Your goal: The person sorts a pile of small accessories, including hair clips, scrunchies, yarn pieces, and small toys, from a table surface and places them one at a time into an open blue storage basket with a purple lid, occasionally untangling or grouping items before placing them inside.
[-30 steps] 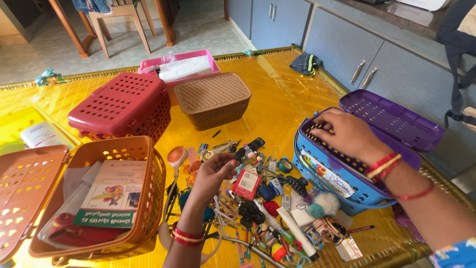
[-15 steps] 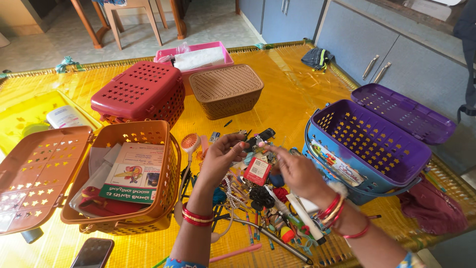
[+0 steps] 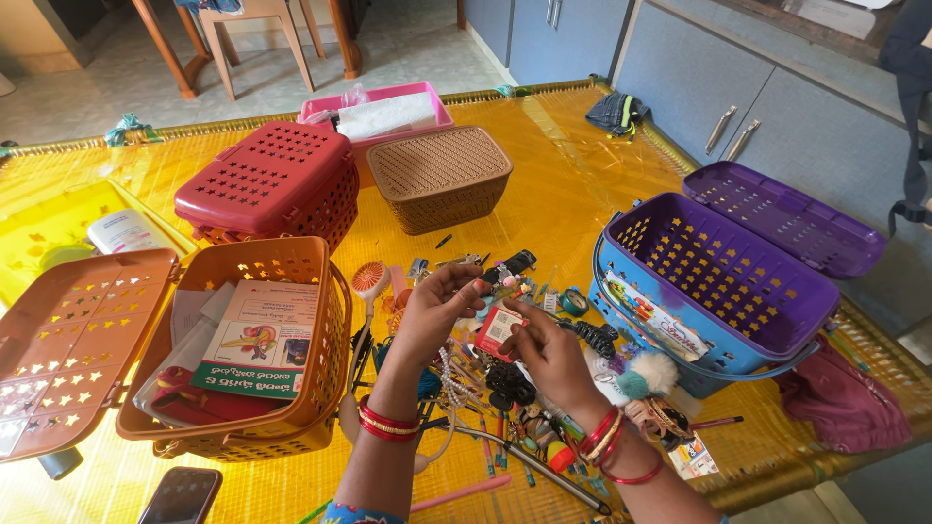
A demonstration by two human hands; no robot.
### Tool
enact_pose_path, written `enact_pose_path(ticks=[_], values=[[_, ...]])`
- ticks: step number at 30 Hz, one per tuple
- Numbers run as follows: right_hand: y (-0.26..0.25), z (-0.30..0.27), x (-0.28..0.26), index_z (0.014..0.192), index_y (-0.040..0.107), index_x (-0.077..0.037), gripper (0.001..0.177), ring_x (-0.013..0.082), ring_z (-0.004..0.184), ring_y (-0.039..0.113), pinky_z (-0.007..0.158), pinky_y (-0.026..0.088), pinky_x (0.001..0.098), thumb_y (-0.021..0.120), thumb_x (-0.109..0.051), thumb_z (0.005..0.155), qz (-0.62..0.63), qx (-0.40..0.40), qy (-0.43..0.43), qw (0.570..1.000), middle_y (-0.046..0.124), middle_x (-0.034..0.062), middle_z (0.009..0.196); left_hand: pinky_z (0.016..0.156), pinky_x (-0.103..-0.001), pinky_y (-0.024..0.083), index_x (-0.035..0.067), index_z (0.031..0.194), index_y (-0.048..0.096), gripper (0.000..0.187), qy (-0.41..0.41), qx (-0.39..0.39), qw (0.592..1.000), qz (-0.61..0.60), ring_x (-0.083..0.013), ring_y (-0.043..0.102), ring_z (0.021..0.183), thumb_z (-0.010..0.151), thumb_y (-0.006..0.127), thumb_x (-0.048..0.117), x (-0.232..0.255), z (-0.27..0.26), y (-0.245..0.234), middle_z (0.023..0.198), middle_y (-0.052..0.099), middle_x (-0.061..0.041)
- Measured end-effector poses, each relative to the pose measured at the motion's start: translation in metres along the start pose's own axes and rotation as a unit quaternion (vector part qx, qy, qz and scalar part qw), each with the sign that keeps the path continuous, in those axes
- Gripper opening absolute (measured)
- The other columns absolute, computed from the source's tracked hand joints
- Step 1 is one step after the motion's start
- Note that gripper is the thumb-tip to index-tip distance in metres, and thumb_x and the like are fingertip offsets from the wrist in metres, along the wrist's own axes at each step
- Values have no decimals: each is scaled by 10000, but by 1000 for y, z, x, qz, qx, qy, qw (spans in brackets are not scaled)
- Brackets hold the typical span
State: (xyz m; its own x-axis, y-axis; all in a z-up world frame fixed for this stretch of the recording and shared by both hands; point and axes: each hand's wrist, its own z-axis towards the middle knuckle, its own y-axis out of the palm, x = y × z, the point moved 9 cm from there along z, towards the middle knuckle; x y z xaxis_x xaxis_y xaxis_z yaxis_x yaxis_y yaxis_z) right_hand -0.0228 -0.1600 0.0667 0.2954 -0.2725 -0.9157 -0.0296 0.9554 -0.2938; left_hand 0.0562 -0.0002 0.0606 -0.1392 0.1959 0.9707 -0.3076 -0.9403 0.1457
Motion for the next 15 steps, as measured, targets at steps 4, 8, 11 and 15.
enact_pose_path(ticks=[4,8,11,15], values=[[-1,-6,14,1443,558,-102,415,61,739,688,647,537,250,475,-229,1057,-18,31,12,999,797,63,847,785,-266,559,-13,1271,629,401,3,-7,1000,6,-113,685,876,964,691,237,-3,3,3,1055,762,-77],[-4,-7,21,1470,518,-128,419,64,716,699,634,540,246,442,-235,1072,-49,42,-22,998,805,27,871,778,-266,568,6,1269,634,397,-18,0,999,28,-112,692,876,952,685,240,-15,6,4,1050,755,-57],[-7,-8,32,1508,469,-147,447,71,745,699,653,555,252,427,-231,1071,-33,51,-25,998,803,35,926,778,-267,565,-4,1272,643,396,-21,-4,999,24,-108,675,873,958,692,233,-23,8,7,1032,744,-58],[-20,-5,42,1532,431,-158,452,81,852,719,714,581,258,432,-210,1083,-39,75,-48,995,802,57,1042,788,-260,570,-2,1266,648,389,-27,-7,999,26,-92,667,885,956,687,229,-29,10,9,1032,734,-46]])
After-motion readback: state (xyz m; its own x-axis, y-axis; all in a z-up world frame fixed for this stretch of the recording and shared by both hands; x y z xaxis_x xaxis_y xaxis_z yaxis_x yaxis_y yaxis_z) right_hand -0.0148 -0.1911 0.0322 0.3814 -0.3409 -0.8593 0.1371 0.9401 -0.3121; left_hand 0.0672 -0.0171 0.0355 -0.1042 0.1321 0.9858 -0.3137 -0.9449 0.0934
